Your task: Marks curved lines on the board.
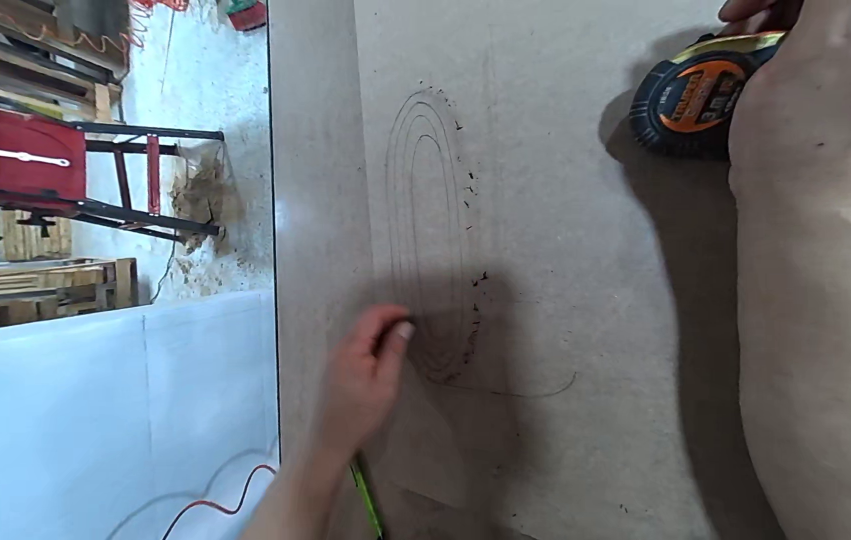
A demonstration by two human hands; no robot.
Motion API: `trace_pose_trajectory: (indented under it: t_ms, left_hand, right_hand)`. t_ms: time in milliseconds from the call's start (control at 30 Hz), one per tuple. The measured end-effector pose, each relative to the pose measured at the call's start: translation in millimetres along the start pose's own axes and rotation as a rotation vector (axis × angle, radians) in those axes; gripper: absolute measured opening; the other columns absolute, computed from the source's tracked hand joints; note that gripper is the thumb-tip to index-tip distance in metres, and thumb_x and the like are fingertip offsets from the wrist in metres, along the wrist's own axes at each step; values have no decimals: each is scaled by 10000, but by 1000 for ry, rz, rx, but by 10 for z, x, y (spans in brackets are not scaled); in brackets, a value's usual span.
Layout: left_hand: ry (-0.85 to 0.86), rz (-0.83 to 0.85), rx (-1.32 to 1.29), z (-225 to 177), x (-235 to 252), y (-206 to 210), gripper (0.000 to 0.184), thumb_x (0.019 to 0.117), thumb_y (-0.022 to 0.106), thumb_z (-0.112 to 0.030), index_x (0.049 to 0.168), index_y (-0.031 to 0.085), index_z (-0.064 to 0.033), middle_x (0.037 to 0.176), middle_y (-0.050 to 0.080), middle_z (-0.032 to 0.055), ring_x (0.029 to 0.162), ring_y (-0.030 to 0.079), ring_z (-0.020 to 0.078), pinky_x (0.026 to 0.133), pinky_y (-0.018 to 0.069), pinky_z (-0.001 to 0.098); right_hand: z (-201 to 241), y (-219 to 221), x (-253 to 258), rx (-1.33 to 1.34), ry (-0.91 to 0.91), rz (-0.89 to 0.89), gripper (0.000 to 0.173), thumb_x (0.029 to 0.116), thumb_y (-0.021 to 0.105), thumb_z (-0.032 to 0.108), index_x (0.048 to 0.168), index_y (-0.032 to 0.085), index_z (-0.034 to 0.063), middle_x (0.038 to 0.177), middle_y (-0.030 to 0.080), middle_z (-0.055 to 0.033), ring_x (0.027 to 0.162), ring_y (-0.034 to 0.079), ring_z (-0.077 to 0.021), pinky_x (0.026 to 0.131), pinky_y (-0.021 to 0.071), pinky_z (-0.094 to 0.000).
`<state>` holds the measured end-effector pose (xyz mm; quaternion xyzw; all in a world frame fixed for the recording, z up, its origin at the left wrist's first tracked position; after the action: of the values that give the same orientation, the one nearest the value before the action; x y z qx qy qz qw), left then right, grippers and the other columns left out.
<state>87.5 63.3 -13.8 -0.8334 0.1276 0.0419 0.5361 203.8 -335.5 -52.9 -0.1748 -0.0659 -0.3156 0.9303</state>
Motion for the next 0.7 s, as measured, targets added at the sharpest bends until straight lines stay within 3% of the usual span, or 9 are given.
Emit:
trace_pose_trajectory:
  t_ms: [33, 133, 233, 333, 400, 500, 567, 633, 700]
  left_hand:
    - [-44, -58, 51, 139, 123, -129, 209, 1038, 583, -296, 1155, 695, -164, 883, 710, -50, 705, 661, 55, 624, 585, 306]
    - [-143, -208, 77, 631, 513, -356, 181, 1050, 589, -216, 1169, 679, -114, 857, 691, 20, 694, 651, 117, 648, 575, 369]
    - [-141, -290, 131, 775, 697, -449, 211, 1062, 571, -220, 1205, 704, -140, 1017, 720, 36, 856, 685, 129, 771, 586, 388]
    - [-41, -338, 216, 521, 852, -528, 381, 1073, 489, -194, 1429, 596, -107, 1332, 634, 151, 1182, 643, 273, 975, 548, 498]
    - [40, -334, 234, 222, 1164, -528, 486, 1069, 486, -263, 1522, 494, -85, 1510, 512, 194, 1375, 523, 343, 1114, 448, 555]
    - [152, -289, 250, -229, 1917, -344, 635, 1058, 490, -455, 1589, 400, -119, 1667, 321, 134, 1537, 309, 312, 1240, 280, 559]
    - [211, -216, 318, -484, 2194, -10, 722, 1067, 397, -544, 1628, 310, -98, 1703, 224, 153, 1580, 189, 327, 1269, 163, 583]
    - [349, -68, 374, -815, 1793, 375, 780, 1066, 344, -553, 1644, 221, -45, 1720, 153, 163, 1594, 123, 326, 1272, 123, 593]
    - [626, 162, 288, -1125, 749, 744, 741, 1055, 393, -469, 1635, 253, -29, 1713, 207, 136, 1590, 163, 287, 1282, 164, 568]
  right_hand:
    - [0, -6, -1, 4, 6, 1, 354, 1067, 457, 249, 881, 728, 119, 852, 715, 21, 828, 688, -71, 817, 570, -325]
    - [41, 21, -8, 95, 16, 6, 359, 1089, 446, 276, 903, 710, 120, 846, 711, 27, 815, 687, -84, 791, 571, -325]
    - [174, 7, -17, 189, -5, 4, 357, 1120, 418, 321, 1005, 677, 106, 879, 697, 38, 823, 700, -87, 777, 606, -315]
    - [219, -30, -36, 160, 7, -16, 361, 1120, 426, 363, 1029, 668, 111, 897, 715, 34, 829, 711, -87, 764, 606, -317]
    - [231, -28, -56, 160, 12, -15, 354, 1120, 433, 356, 1034, 673, 109, 885, 716, 34, 822, 712, -84, 765, 609, -316]
    - [242, -25, -72, 164, 16, -21, 344, 1118, 442, 351, 1030, 674, 112, 870, 712, 41, 801, 707, -74, 755, 609, -299]
    - [224, -34, -84, 155, 28, -18, 349, 1118, 439, 361, 1046, 677, 115, 879, 710, 39, 802, 705, -79, 756, 606, -301]
    - [219, -29, -90, 152, 42, -3, 353, 1121, 430, 364, 1059, 675, 118, 888, 702, 43, 811, 701, -77, 760, 602, -294]
    - [246, -36, -83, 168, 30, -29, 334, 1119, 445, 337, 1024, 679, 119, 863, 707, 56, 800, 702, -60, 743, 602, -272]
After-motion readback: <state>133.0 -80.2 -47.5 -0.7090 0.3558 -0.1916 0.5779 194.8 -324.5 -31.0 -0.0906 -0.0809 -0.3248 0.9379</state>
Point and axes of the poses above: each hand's wrist, its own x-axis towards the middle knuckle, its own y-axis out of the palm, z = x × y, the point moved 9 cm from there along x, towards the middle knuckle
